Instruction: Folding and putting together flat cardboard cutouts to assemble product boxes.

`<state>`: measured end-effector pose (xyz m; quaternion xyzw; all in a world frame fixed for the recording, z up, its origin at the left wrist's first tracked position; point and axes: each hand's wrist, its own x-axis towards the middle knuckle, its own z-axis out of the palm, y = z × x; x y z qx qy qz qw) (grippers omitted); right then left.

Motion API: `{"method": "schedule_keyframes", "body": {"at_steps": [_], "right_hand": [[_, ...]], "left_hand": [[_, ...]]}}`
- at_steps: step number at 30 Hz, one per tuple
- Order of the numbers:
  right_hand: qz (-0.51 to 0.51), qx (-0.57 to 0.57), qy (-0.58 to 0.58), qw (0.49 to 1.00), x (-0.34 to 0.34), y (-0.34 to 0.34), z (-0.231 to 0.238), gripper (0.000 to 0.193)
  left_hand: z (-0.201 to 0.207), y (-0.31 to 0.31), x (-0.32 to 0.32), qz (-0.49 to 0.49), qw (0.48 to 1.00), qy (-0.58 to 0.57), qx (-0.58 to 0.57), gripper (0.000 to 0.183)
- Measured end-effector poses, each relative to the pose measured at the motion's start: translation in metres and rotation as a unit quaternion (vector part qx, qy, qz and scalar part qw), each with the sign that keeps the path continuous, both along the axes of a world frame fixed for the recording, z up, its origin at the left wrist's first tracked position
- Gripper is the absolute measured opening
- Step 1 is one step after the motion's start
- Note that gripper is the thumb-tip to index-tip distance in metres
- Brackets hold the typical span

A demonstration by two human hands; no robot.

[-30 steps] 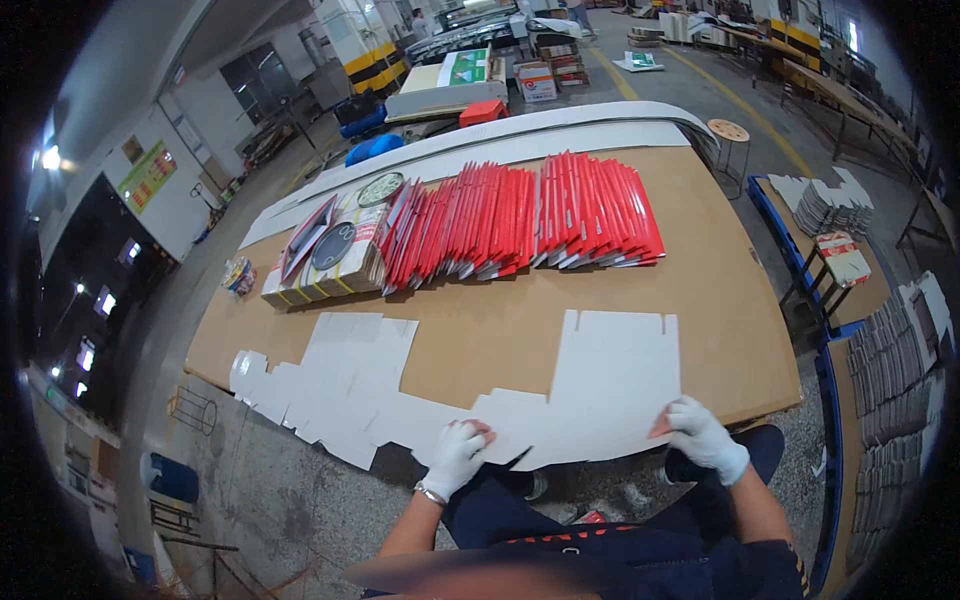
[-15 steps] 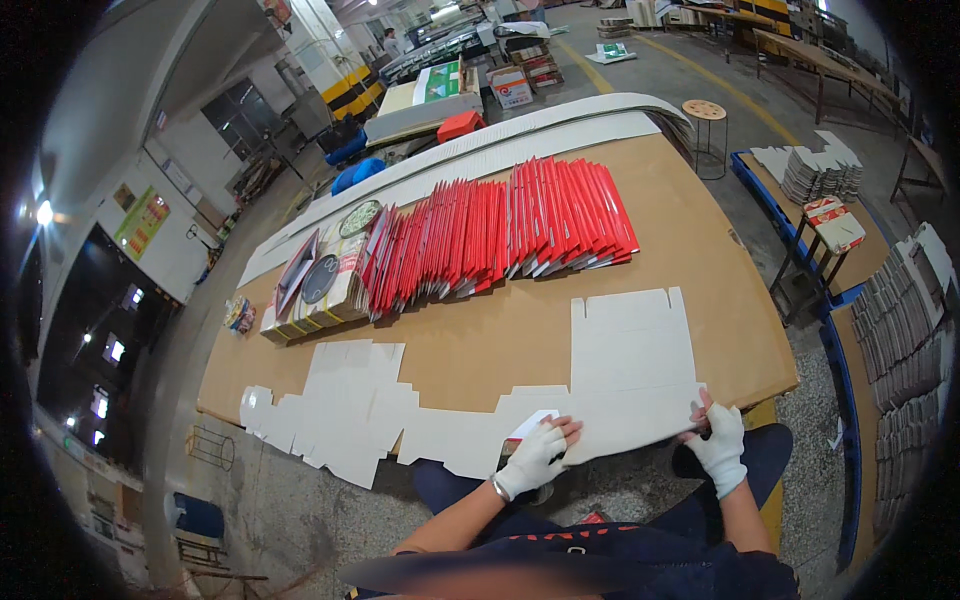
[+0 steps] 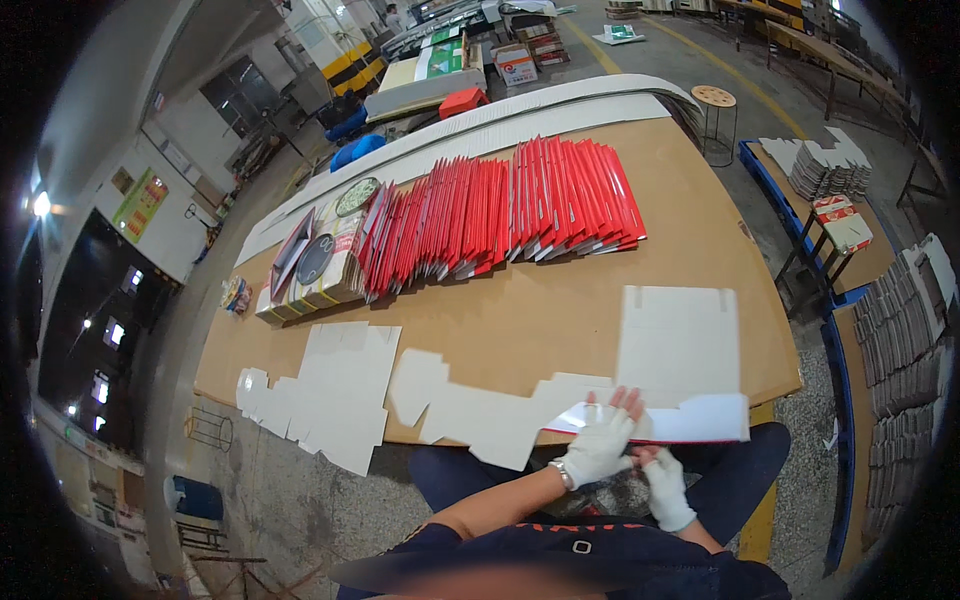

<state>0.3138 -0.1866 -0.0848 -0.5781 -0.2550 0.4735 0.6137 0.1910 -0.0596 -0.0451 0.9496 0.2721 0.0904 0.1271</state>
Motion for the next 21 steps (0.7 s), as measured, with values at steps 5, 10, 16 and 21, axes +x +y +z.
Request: {"method": "schedule_keyframes", "body": {"at_steps": [5,10,16,21], "right_hand": [[-0.139,-0.058,-0.013,0.989,0.015,0.020,0.027,0.020],[-0.176,0.037,-0.443,0.879,0.073,0.040,0.039,0.026],[0.027,0.161,-0.688,0.707,0.089,0.068,0.036,0.051],[0.090,0.148,-0.729,0.662,0.103,0.063,0.034,0.038]], "left_hand": [[0.019,-0.007,0.013,-0.045,0.996,0.036,-0.075,0.094],[0.006,-0.010,0.004,-0.048,0.997,-0.031,-0.058,0.100],[0.025,-0.018,-0.028,-0.058,0.995,0.003,-0.083,0.106],[0.010,0.001,-0.130,0.043,0.990,0.127,0.033,0.074]]}}
